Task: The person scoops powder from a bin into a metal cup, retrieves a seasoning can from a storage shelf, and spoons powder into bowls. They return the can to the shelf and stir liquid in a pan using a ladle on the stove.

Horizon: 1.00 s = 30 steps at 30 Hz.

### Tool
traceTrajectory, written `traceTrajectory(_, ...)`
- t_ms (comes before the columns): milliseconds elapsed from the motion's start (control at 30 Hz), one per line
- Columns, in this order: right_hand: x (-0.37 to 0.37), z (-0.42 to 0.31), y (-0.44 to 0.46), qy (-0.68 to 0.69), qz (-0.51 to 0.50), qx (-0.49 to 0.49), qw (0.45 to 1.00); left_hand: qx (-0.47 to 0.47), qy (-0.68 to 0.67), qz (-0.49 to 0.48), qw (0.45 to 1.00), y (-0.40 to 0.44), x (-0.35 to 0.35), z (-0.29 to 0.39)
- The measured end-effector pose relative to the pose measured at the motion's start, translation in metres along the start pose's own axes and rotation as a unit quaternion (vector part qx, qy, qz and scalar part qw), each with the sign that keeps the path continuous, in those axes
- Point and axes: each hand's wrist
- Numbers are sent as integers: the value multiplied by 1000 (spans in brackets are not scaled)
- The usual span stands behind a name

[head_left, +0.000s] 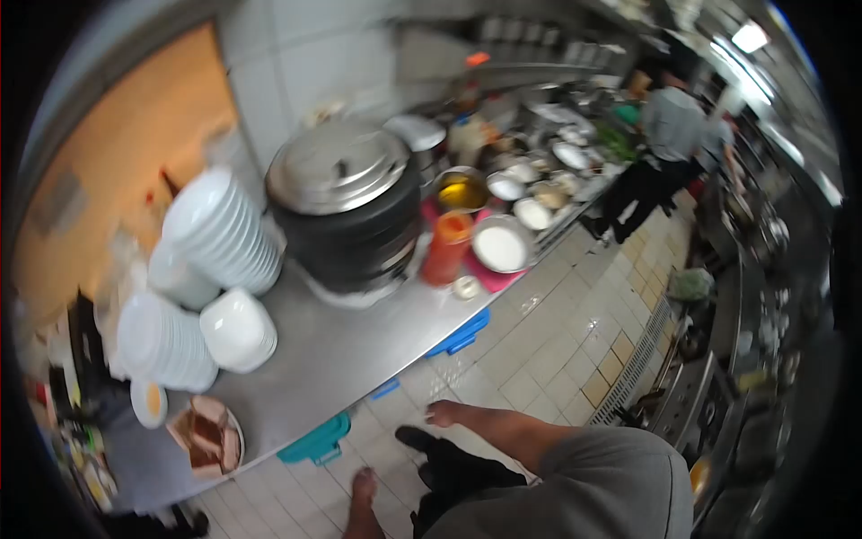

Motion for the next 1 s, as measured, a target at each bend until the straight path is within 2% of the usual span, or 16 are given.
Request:
traceTrajectory(33,-16,36,-38,-104,-55,109,987,-19,-136,12,990,-41,18,55)
traceTrajectory(67,-27,70,-100,52,46,275,959,-25,-122,-8,992,-61,33,89)
traceTrajectory(133,-20,132,-223,74,231,321,916,126,-8,-25,992,-67,64,101)
traceTrajectory(200,-15,180,-345,-115,130,349,921,149,47,-52,986,-83,76,121)
traceTrajectory(233,17,196,-389,92,206,505,833,149,91,-77,982,-97,80,125)
traceTrajectory(267,51,215,-433,289,351,586,670,148,136,-100,974,-107,79,128)
traceTrajectory(300,106,287,-467,283,156,630,706,155,146,-95,973,-114,78,125)
traceTrajectory(333,106,236,-507,191,209,662,693,151,191,-79,967,-119,76,115)
traceTrajectory(600,324,205,-573,443,-10,537,718,116,388,-114,907,-104,92,161)
traceTrajectory(733,339,254,-569,384,-12,360,850,116,406,-89,902,-64,149,229)
traceTrajectory(767,331,286,-579,272,106,145,945,125,413,-88,898,-52,167,248)
traceTrajectory(800,317,314,-570,472,-29,357,805,137,426,-90,890,-41,184,267)
traceTrajectory(833,294,338,-563,607,-48,571,551,157,440,-93,879,-34,202,285)
traceTrajectory(900,198,390,-617,224,-42,387,893,194,482,-107,847,-19,238,324)
traceTrajectory(933,230,468,-600,261,14,434,862,193,504,-108,835,-11,257,347)
traceTrajectory(1000,118,473,-652,226,218,486,815,210,583,-184,763,16,281,393)
Point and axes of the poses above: each hand's wrist, its own y-axis towards the middle knuckle, its own x-axis out of the palm, z = x × y, and after that the axes turned 14 degrees about x, right-handed
